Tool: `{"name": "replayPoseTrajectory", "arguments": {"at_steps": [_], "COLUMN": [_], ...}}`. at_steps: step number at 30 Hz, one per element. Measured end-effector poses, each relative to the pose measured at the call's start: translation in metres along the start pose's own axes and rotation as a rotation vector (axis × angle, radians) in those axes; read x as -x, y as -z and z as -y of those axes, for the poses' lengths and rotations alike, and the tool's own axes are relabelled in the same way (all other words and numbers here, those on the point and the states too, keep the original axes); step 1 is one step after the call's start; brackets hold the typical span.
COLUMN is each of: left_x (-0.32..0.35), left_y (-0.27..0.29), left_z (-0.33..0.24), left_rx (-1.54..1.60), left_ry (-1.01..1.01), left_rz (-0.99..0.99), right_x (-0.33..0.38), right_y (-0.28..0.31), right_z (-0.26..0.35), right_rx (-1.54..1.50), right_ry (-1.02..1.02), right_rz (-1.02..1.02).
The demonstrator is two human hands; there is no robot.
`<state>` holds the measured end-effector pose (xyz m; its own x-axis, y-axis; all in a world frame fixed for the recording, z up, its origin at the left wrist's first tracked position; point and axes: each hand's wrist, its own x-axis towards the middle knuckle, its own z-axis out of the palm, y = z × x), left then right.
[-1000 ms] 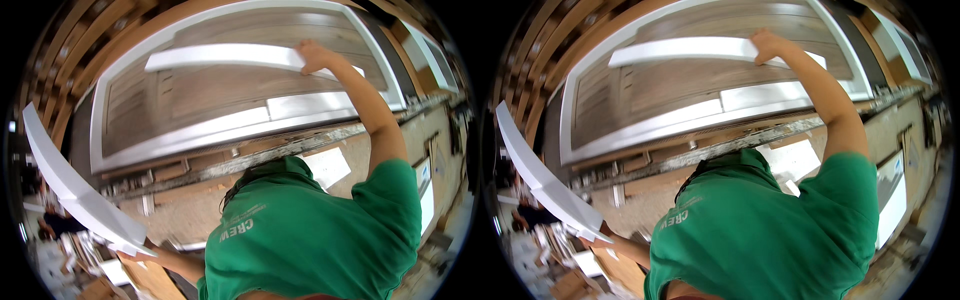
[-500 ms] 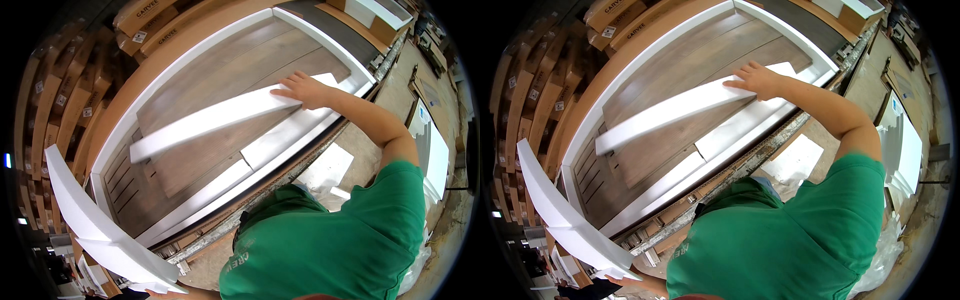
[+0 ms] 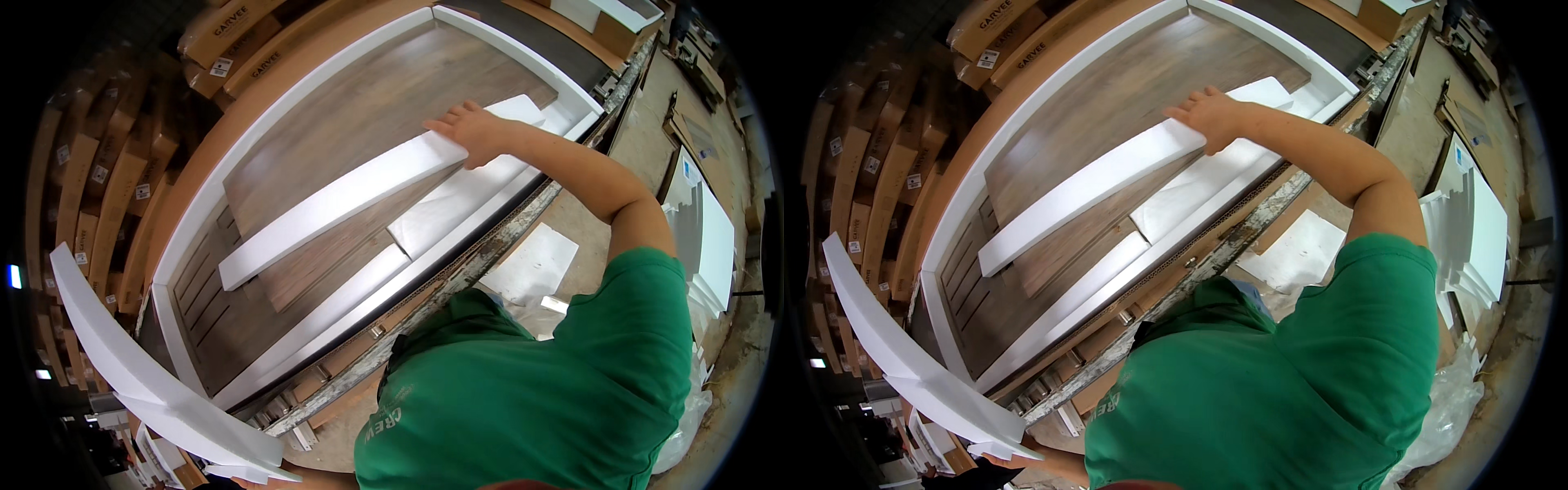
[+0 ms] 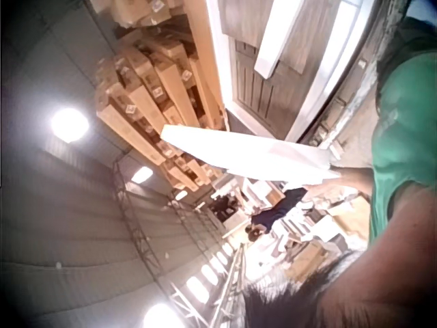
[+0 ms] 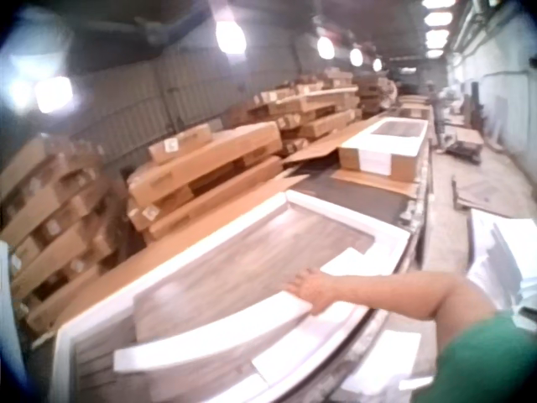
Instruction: The person unpacks white foam inserts from plastic bags and places them into a wooden cabinet frame on a conveyor belt. They handle the foam pieces one by one, arranging them to fit the interior compartments of the cabinet. The person also handles brown cardboard pieces and places them into the frame.
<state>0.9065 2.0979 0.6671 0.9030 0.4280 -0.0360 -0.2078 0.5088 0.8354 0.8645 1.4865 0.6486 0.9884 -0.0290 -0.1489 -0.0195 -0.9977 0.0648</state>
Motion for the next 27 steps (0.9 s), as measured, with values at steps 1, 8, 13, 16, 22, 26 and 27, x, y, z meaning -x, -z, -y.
{"name": "replayPoseTrajectory", "arguments": {"at_steps": [1, 8, 13, 16, 22, 26, 27], "left_x": [0.007, -0.001, 0.013, 0.014, 0.022, 0.070, 0.079], "left_y": [0.005, 0.015, 0.020, 0.025, 0.059, 0.096, 0.103], "left_z": [-0.010, -0.005, -0.011, -0.014, -0.017, -0.056, -0.060], "left_rx": [-0.003, 0.019, 0.000, -0.020, 0.058, 0.228, 0.286], "left_ry": [-0.019, -0.008, -0.031, -0.043, -0.029, -0.142, -0.155], "left_rz": [-0.015, -0.020, -0.070, -0.072, -0.032, -0.020, 0.010], "right_x": [-0.012, 0.022, 0.063, 0.052, 0.069, 0.071, 0.084], "right_y": [-0.003, 0.001, -0.007, -0.025, -0.055, -0.049, -0.076], "right_z": [0.012, 0.013, -0.029, -0.035, -0.093, -0.113, -0.140], "right_rx": [0.014, 0.036, 0.114, 0.110, -0.078, -0.331, -0.232], "right_ry": [0.057, -0.004, -0.282, -0.260, -0.156, -0.304, -0.165], "right_rz": [-0.044, 0.152, 0.248, 0.118, 0.231, 0.334, 0.109]}}
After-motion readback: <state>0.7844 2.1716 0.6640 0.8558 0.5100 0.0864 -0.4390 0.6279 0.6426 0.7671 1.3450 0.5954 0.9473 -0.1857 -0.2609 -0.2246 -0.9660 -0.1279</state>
